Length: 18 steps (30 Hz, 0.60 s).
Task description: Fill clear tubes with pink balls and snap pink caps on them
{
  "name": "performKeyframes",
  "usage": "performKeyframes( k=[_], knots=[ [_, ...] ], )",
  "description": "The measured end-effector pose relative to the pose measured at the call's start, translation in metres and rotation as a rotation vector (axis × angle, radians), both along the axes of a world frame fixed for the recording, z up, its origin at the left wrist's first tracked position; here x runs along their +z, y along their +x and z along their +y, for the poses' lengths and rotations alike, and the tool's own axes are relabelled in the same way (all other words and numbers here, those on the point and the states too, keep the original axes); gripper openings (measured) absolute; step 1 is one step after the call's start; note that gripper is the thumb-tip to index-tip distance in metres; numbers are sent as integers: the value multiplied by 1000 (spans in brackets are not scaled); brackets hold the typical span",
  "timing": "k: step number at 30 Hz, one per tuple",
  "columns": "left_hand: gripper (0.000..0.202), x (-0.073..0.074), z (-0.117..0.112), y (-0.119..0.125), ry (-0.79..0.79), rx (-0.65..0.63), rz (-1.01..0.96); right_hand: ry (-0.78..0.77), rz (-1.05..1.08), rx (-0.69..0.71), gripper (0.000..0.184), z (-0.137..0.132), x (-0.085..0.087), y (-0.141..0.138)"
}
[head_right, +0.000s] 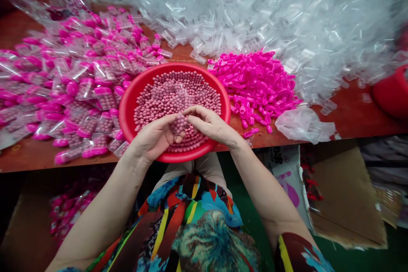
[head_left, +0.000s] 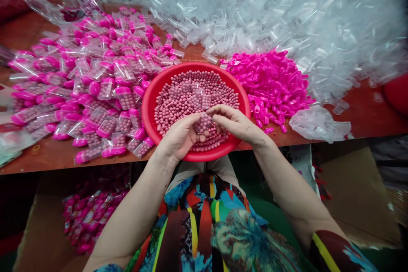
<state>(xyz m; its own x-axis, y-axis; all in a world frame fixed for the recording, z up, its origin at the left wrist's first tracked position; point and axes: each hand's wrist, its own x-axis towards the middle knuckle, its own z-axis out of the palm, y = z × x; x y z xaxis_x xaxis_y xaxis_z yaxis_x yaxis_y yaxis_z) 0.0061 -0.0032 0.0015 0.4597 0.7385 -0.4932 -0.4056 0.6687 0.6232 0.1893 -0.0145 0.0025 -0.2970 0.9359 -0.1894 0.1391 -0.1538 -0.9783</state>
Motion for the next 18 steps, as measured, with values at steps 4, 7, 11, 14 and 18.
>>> performKeyframes(
  k=[4, 7, 11, 14, 18],
  knots=[
    [11, 0, -2, -1, 21, 11, 79, 78, -16, 105, 20, 0, -2, 1],
    [13, -2, -2, -1, 39, -6, 150, 28, 22, 201, 22, 1, -5, 3],
    [17, -4, -3, -1, 87, -34, 179, -4, 13, 249, 20, 5, -6, 4],
    [14, -4, -3, -1, 74, 0, 125, -86, 45, 216, 22, 5, -2, 3],
    [7, -3, 0, -1, -17, 67, 58, -45, -19, 56, 20, 3, -1, 1]
  ],
)
